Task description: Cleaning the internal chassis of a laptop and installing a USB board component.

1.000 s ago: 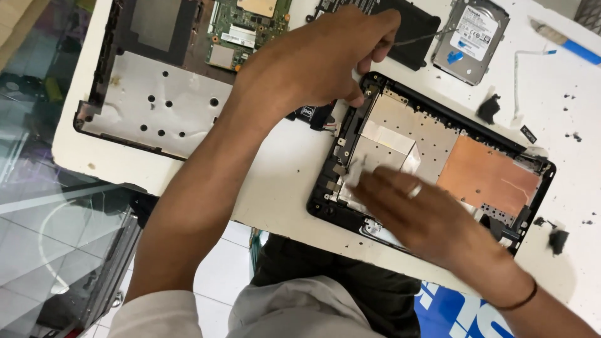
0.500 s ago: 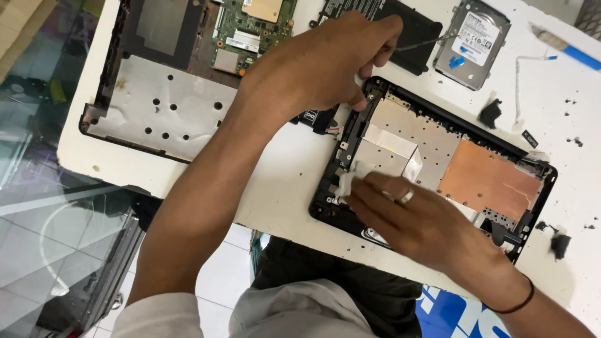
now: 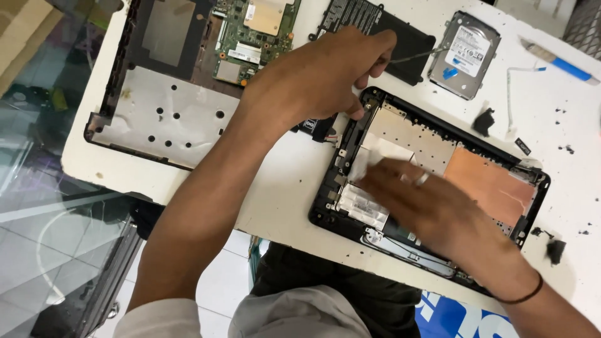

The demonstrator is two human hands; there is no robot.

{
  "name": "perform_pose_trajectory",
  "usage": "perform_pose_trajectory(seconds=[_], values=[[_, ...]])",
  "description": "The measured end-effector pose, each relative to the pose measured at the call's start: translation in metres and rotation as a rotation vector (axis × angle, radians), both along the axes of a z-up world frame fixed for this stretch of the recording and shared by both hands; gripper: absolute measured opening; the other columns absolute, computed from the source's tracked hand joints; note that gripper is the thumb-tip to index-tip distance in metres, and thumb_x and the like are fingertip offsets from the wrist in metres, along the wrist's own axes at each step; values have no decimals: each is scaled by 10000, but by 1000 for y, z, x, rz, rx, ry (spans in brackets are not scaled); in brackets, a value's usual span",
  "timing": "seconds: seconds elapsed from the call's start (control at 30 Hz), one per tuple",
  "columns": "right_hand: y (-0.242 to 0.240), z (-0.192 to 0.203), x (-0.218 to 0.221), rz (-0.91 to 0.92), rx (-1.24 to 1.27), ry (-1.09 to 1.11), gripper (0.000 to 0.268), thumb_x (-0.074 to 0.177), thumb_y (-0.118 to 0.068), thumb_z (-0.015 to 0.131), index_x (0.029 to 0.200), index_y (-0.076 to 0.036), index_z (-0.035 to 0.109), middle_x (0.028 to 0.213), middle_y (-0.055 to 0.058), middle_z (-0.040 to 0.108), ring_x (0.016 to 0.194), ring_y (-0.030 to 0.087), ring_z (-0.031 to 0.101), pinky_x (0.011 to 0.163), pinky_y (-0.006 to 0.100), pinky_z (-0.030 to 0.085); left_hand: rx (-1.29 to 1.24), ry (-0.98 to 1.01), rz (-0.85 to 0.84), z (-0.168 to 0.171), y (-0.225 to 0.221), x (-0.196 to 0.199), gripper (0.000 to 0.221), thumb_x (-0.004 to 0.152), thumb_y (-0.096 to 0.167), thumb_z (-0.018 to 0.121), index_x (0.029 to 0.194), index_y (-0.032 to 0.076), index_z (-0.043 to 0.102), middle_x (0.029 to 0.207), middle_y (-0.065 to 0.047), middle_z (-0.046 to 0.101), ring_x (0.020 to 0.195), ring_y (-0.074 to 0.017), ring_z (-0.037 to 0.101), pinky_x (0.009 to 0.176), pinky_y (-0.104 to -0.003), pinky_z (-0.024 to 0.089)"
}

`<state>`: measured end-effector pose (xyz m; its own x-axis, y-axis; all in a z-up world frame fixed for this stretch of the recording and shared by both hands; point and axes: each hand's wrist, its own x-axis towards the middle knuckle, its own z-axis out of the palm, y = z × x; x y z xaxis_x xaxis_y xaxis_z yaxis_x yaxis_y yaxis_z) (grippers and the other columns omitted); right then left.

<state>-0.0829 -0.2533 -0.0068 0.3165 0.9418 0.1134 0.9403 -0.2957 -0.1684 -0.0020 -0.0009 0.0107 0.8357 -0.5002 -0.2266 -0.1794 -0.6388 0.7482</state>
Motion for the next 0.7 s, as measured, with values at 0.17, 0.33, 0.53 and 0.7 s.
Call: perform_pose_trajectory(seconds=[0.17,0.33,0.53,0.7], values=[[3,-10,5,37,3,-105,361,939,-2,664,1296,44,652,1270,171,674,1231,350,590,1062,421,561,-21,-36,-13,0,2,1,347,862,-72,743,1011,117,493,890,-64,588,755,-155,766,530,-367,460],[4,-7,8,-2,27,-77,423,889,145,688,1303,80,629,1269,199,643,1241,386,562,835,430,626,-16,-53,-11,3,-1,-2,377,831,-68,768,1040,114,512,884,-78,613,739,-180,713,534,-378,469],[4,7,16,106,70,247,444,826,63,746,1264,21,684,1261,164,718,1235,340,637,1105,406,539,-104,28,-82,4,-1,1,439,787,-107,782,1071,112,530,857,-66,649,718,-177,712,541,-358,461],[-12,6,37,-113,61,-103,267,883,6,773,1147,43,754,1187,198,763,1157,355,681,994,370,630,-110,35,-121,8,-3,-3,325,876,-110,678,1027,123,508,820,-79,656,668,-185,788,497,-345,406]])
